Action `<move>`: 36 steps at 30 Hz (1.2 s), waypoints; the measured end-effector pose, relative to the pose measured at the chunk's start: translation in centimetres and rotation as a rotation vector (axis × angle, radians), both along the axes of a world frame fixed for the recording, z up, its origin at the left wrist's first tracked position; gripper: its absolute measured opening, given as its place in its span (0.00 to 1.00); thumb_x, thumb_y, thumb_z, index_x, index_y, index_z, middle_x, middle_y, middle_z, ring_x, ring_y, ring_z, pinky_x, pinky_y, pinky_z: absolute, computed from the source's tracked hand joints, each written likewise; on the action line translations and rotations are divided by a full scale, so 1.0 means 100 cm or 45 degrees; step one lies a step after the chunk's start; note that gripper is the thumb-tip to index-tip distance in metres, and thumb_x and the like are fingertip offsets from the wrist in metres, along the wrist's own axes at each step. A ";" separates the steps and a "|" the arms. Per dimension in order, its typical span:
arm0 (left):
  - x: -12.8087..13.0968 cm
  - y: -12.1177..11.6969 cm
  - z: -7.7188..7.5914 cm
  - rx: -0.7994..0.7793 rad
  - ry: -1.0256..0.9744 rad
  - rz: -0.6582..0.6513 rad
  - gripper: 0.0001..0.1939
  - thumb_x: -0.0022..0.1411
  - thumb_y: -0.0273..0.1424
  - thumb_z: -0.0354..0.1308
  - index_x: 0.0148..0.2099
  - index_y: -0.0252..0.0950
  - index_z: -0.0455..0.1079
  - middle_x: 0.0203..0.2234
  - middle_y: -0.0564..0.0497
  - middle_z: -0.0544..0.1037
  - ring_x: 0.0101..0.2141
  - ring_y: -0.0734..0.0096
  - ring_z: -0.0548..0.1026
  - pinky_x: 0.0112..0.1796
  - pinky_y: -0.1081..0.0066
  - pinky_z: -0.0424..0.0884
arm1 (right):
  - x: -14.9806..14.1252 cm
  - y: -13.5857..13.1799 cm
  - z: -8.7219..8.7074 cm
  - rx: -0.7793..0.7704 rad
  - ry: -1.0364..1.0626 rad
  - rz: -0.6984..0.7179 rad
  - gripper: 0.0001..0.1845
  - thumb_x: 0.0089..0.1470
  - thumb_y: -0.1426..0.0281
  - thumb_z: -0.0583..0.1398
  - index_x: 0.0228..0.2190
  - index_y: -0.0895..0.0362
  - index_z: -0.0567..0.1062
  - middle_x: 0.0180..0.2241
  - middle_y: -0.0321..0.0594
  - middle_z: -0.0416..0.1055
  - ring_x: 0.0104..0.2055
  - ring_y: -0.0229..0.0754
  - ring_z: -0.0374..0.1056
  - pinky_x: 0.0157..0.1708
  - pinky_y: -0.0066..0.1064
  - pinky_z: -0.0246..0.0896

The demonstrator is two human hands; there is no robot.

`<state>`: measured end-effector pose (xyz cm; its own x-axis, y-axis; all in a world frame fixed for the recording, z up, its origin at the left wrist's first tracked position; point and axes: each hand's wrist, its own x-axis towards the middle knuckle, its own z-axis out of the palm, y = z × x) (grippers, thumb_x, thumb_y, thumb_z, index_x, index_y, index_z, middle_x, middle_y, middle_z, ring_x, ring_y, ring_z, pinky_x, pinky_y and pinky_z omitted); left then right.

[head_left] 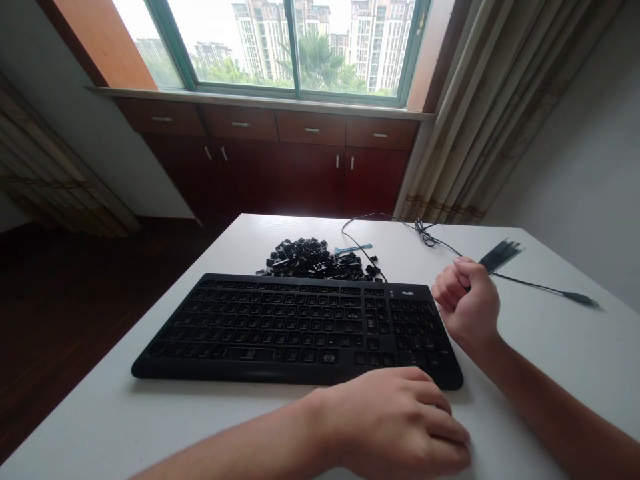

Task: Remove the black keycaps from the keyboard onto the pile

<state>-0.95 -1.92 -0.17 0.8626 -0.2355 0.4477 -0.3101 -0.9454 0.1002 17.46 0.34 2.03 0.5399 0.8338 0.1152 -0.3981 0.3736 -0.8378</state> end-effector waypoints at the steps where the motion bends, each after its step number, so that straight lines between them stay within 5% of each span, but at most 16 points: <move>1: 0.000 0.000 -0.001 -0.005 -0.003 -0.002 0.14 0.73 0.28 0.50 0.46 0.36 0.78 0.48 0.59 0.81 0.41 0.71 0.74 0.47 0.69 0.72 | -0.001 0.000 0.000 -0.005 -0.006 0.002 0.21 0.51 0.73 0.60 0.15 0.54 0.54 0.12 0.26 0.45 0.13 0.30 0.38 0.13 0.29 0.33; 10: -0.003 0.007 0.003 0.099 -0.231 0.094 0.07 0.71 0.29 0.57 0.44 0.36 0.77 0.31 0.54 0.78 0.33 0.73 0.71 0.30 0.69 0.66 | -0.004 -0.001 -0.004 -0.023 -0.048 0.043 0.21 0.51 0.71 0.62 0.17 0.54 0.55 0.12 0.25 0.46 0.14 0.30 0.39 0.13 0.27 0.36; 16: -0.007 0.014 0.009 0.157 -0.381 0.076 0.12 0.65 0.25 0.58 0.27 0.35 0.71 0.17 0.56 0.66 0.22 0.75 0.63 0.21 0.70 0.60 | -0.002 -0.002 -0.004 -0.023 -0.064 0.065 0.22 0.52 0.71 0.62 0.18 0.54 0.54 0.12 0.25 0.47 0.14 0.29 0.40 0.13 0.26 0.38; 20: -0.007 0.015 0.006 0.186 -0.404 0.062 0.11 0.62 0.24 0.58 0.25 0.34 0.71 0.16 0.55 0.64 0.20 0.77 0.62 0.19 0.72 0.63 | -0.003 -0.003 -0.004 -0.023 -0.060 0.063 0.22 0.51 0.71 0.63 0.18 0.54 0.54 0.13 0.24 0.47 0.14 0.29 0.40 0.13 0.26 0.38; 25: -0.009 0.017 0.004 0.192 -0.388 0.021 0.11 0.64 0.26 0.58 0.28 0.34 0.73 0.22 0.52 0.74 0.22 0.76 0.68 0.22 0.73 0.70 | -0.003 -0.003 -0.004 -0.028 -0.057 0.060 0.22 0.52 0.71 0.62 0.18 0.54 0.54 0.12 0.24 0.46 0.14 0.29 0.40 0.13 0.26 0.38; 31: -0.025 0.040 0.023 0.119 -0.442 0.240 0.06 0.68 0.24 0.58 0.44 0.27 0.75 0.36 0.46 0.82 0.38 0.69 0.78 0.43 0.70 0.79 | -0.003 -0.003 -0.004 -0.014 -0.090 0.065 0.22 0.52 0.71 0.62 0.18 0.54 0.55 0.12 0.24 0.47 0.14 0.29 0.41 0.13 0.25 0.39; 36: -0.051 0.081 0.026 -0.085 -0.378 0.751 0.07 0.71 0.23 0.55 0.47 0.32 0.73 0.40 0.50 0.81 0.41 0.73 0.78 0.45 0.70 0.78 | -0.004 -0.004 -0.003 -0.015 -0.096 0.076 0.22 0.52 0.71 0.62 0.17 0.54 0.55 0.12 0.25 0.47 0.14 0.29 0.42 0.13 0.25 0.40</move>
<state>-6.03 6.13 2.44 0.6760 0.2752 0.6836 0.2341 -0.9598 0.1549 17.08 -0.09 1.77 0.4796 0.8656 0.1436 -0.3547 0.3410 -0.8706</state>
